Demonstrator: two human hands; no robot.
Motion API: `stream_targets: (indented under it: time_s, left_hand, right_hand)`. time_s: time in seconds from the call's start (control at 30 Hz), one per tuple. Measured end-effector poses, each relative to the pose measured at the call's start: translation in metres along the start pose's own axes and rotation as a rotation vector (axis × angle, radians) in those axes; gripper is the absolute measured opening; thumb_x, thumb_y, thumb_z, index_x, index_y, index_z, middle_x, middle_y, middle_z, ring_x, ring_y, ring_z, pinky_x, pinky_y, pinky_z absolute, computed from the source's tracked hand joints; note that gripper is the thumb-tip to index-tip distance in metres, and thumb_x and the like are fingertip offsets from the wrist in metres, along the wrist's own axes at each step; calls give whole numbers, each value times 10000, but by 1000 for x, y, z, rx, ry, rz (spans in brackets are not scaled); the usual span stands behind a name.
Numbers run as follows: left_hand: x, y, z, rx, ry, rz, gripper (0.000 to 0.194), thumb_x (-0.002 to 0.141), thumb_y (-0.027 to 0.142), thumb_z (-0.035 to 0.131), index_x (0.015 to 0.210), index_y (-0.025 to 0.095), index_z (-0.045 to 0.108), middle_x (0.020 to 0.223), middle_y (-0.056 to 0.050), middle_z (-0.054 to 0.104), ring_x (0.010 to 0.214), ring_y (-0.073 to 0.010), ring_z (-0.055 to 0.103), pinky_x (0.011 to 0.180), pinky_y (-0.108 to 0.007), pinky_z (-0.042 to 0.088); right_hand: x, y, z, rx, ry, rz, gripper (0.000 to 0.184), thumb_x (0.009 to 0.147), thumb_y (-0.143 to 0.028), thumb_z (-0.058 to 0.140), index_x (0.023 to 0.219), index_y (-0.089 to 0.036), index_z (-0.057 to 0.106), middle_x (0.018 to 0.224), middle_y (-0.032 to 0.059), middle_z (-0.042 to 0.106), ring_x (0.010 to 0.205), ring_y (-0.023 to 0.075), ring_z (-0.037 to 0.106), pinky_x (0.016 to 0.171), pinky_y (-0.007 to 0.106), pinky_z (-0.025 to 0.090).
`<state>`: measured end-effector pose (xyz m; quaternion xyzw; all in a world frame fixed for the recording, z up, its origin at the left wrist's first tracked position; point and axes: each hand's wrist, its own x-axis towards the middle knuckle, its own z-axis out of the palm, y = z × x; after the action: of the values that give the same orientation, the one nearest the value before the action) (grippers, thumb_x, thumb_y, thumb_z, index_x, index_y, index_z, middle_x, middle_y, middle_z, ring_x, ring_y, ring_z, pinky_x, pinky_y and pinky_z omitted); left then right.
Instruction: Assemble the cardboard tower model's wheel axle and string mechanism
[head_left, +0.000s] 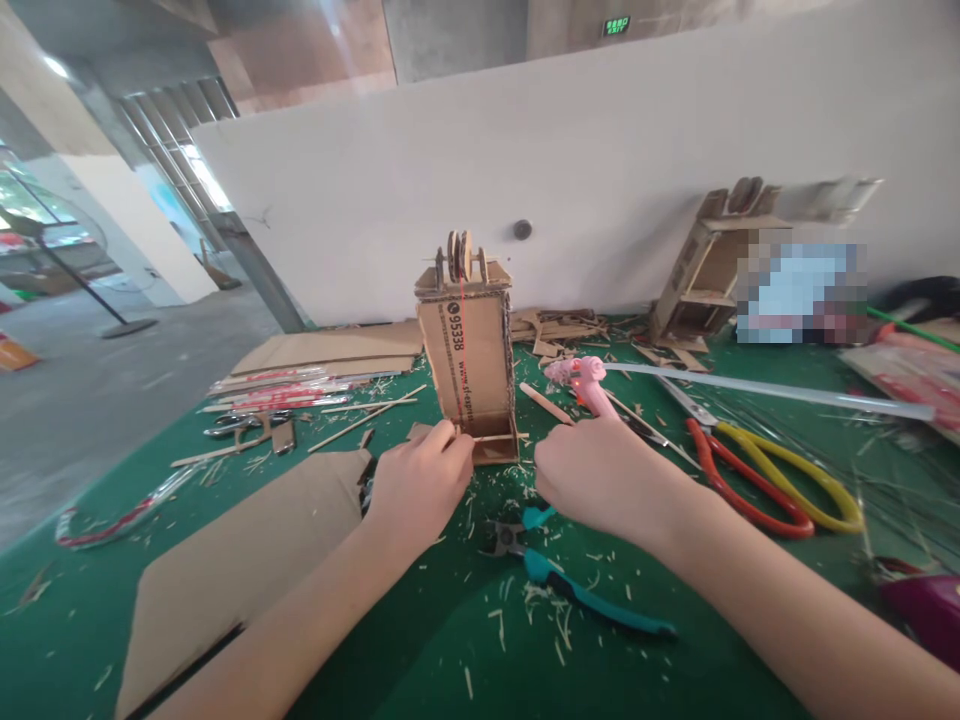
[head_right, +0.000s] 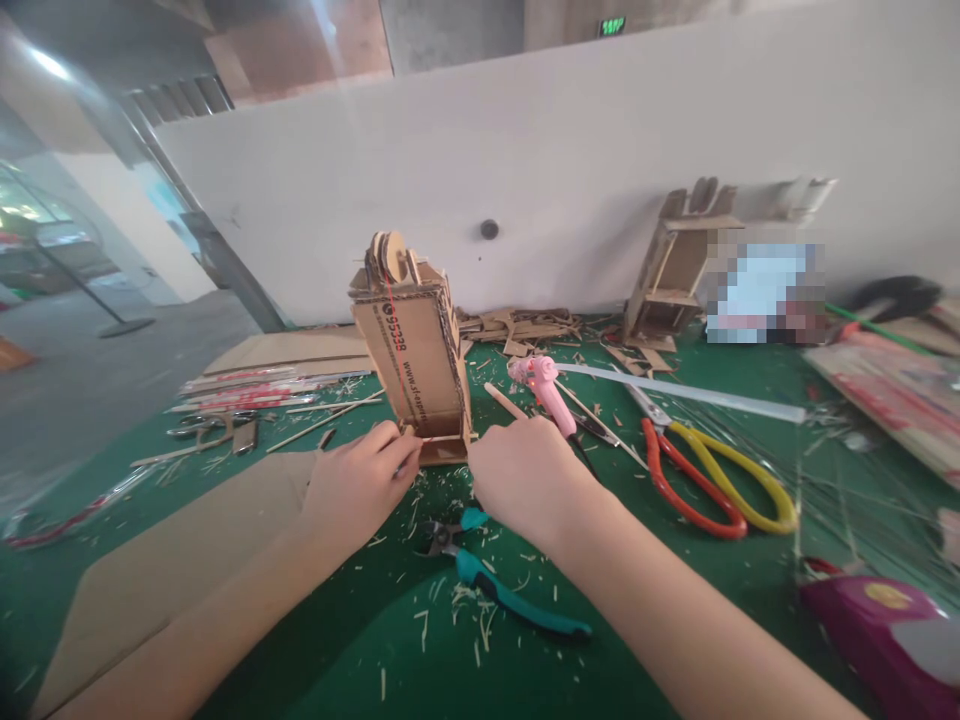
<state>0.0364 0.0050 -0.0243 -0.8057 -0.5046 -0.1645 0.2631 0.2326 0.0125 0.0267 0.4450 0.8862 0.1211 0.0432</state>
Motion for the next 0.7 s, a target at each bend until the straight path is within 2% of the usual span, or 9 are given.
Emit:
stream_targets:
  time_s: [0.1,0.17,0.23,0.3,0.37,0.5,0.57,0.7]
  left_hand:
    - [-1,-1,2,-6,-2,-9,197,885,178,451,859,202,646,746,-18,567,604,-149,557,459,-268,308]
    - [-1,-1,2,-7,-4,-10,198,884,178,451,875,206,647,750,-16,563,603,-146,552,461,-264,310]
    - [-1,-1,1,-3,-3,-8,195,884,183,451,878,212,644,752,-13,558,602,-147,548,459,-263,309]
    - [-1,0,0,5,-1,-11,196,887,188,445,871,217,639,746,-9,550,592,-148,543,448,-262,299]
    - [-1,0,-1,1,-13,-8,194,887,188,441,876,217,633,753,-9,548,588,-149,543,439,-259,292]
    - [-1,0,-1,-11,-22,-3,186,889,189,439,902,205,624,779,-22,554,608,-150,556,449,-250,314]
    - [-2,0,0,-11,-8,-12,189,894,190,434,902,204,622,778,-24,555,616,-150,560,460,-249,324]
    - [-2,-1,0,-21,-20,-9,180,893,196,440,910,215,618,790,-20,560,611,-147,561,452,-250,302]
  right_hand:
    - [0,5,1,-81,-43,66,255,630,45,491,563,-172,608,490,27,561,507,179,586,673,399,419]
    - [-1,8,-6,-93,-77,111,317,619,53,496,762,-167,673,638,67,641,568,199,615,589,348,436]
    - [-4,9,-16,-74,-134,147,470,611,48,512,1018,-144,648,818,118,671,604,213,629,490,290,414]
    - [-6,9,-24,-47,-174,182,536,614,40,527,1119,-120,606,861,144,665,586,222,631,443,277,392]
    - [-7,8,-26,-24,-156,214,464,643,14,545,1084,-108,623,840,163,658,568,240,634,431,287,383]
    - [-3,8,-21,-24,-38,243,140,778,-130,547,810,-129,683,772,185,642,615,282,640,458,310,371]
    - [-2,8,-18,-32,-5,238,167,816,-191,533,766,-152,688,715,167,640,631,274,634,476,309,366]
    - [-5,12,-16,-51,17,232,193,743,-174,580,906,-163,682,726,145,644,491,208,581,412,279,318]
